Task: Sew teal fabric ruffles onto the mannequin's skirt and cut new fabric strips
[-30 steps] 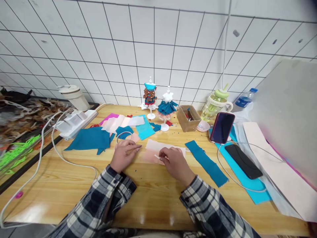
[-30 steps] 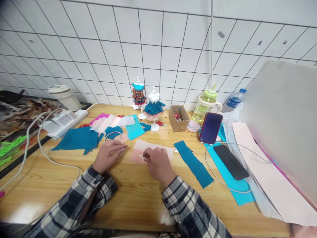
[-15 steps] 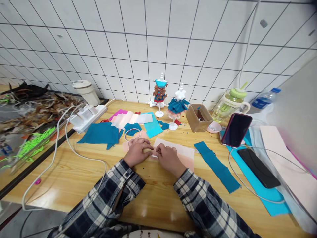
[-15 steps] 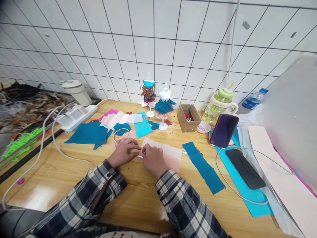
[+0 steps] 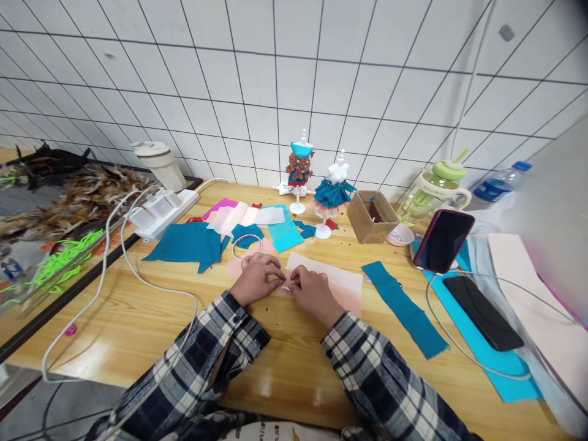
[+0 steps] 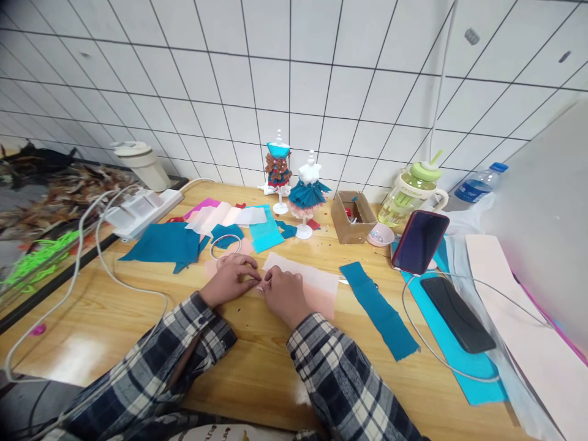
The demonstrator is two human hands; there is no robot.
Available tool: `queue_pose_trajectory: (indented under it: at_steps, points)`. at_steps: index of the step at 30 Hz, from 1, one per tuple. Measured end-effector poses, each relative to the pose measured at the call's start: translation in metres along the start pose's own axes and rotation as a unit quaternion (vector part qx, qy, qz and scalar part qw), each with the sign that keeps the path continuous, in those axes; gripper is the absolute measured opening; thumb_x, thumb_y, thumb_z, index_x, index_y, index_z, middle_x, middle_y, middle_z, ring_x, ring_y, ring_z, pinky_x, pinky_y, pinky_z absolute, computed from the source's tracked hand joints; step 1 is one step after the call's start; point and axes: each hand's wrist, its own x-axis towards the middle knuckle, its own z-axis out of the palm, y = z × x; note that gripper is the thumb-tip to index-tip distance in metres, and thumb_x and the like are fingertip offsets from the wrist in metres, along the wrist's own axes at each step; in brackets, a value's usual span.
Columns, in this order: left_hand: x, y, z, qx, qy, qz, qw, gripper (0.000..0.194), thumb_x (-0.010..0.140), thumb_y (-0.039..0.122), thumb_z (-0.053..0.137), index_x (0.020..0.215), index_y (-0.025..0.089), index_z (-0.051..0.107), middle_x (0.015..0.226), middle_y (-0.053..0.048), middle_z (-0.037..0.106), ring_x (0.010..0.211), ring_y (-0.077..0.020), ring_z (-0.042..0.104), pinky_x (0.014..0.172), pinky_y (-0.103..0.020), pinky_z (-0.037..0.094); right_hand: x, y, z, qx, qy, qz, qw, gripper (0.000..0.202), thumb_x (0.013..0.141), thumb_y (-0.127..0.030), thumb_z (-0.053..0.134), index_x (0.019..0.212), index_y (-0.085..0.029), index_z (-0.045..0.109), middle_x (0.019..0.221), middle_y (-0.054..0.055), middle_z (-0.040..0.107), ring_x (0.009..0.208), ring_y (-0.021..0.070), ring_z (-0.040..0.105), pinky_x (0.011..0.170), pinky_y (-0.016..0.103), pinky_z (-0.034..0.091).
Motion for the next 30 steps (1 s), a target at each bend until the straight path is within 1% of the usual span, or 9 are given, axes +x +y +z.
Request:
queue_pose_trajectory:
  at_steps: [6,10,13,19,24,28,30]
  points:
    - [-0.001,0.001,-0.002,-0.013,-0.003,0.007,1.000,0.015,0.079,0.038,0.061,0.080,0.030,0.073,0.106,0.000,0.065,0.105,-0.0244,0.051,0.097,-0.046,0.026,0.000,-0.001,0.000,-0.030,0.008,-0.006,0.999,0.014,0.085,-0.024,0.052,0.099,-0.021,0.052,0.094,0.001,0.068,0.090,0.0199,0.060,0.078,0.033,0.024]
    - [-0.002,0.003,-0.002,-0.007,-0.006,0.005,1.000,0.016,0.076,0.043,0.064,0.078,0.028,0.071,0.106,0.000,0.064,0.105,-0.0250,0.051,0.097,-0.048,0.023,-0.001,-0.004,0.001,-0.051,0.013,-0.008,0.999,0.013,0.088,-0.026,0.048,0.099,-0.021,0.052,0.094,0.001,0.067,0.091,0.0196,0.060,0.078,0.033,0.026]
    - [-0.003,0.004,0.000,0.000,-0.006,0.004,1.000,0.016,0.074,0.043,0.066,0.080,0.029,0.070,0.106,0.000,0.063,0.105,-0.0247,0.051,0.097,-0.049,0.022,-0.003,-0.006,-0.001,-0.075,0.015,-0.010,0.997,0.013,0.089,-0.028,0.048,0.099,-0.021,0.051,0.092,0.002,0.067,0.089,0.0199,0.060,0.078,0.033,0.028]
    - [-0.003,0.003,0.001,0.002,-0.008,0.004,1.000,0.016,0.075,0.043,0.064,0.082,0.029,0.068,0.105,0.001,0.062,0.105,-0.0244,0.050,0.097,-0.048,0.023,-0.012,-0.015,-0.010,-0.139,0.031,-0.008,0.990,0.021,0.087,-0.038,0.051,0.098,-0.020,0.052,0.087,0.005,0.066,0.085,0.0230,0.059,0.069,0.031,0.031]
    - [-0.003,0.003,0.002,0.004,-0.003,0.006,1.000,0.014,0.075,0.042,0.065,0.082,0.030,0.068,0.104,0.001,0.061,0.104,-0.0241,0.051,0.098,-0.048,0.022,-0.019,-0.020,-0.015,-0.168,0.013,0.010,0.986,0.020,0.086,-0.032,0.051,0.101,-0.019,0.052,0.089,0.009,0.066,0.085,0.0236,0.059,0.065,0.030,0.031]
    - [-0.003,0.002,0.003,-0.001,-0.001,0.006,1.000,0.015,0.075,0.043,0.065,0.081,0.029,0.068,0.103,0.001,0.061,0.104,-0.0237,0.050,0.099,-0.047,0.022,-0.020,-0.013,-0.018,-0.167,0.001,0.014,0.986,0.017,0.086,-0.023,0.046,0.101,-0.019,0.053,0.089,0.008,0.067,0.086,0.0231,0.059,0.065,0.030,0.031]
    - [-0.003,0.002,0.003,-0.003,-0.003,0.006,1.000,0.016,0.075,0.044,0.065,0.081,0.029,0.068,0.104,0.001,0.061,0.104,-0.0234,0.050,0.099,-0.047,0.022,-0.019,-0.007,-0.020,-0.157,-0.008,0.017,0.987,0.016,0.086,-0.024,0.046,0.100,-0.019,0.054,0.089,0.007,0.068,0.085,0.0230,0.060,0.064,0.030,0.030]
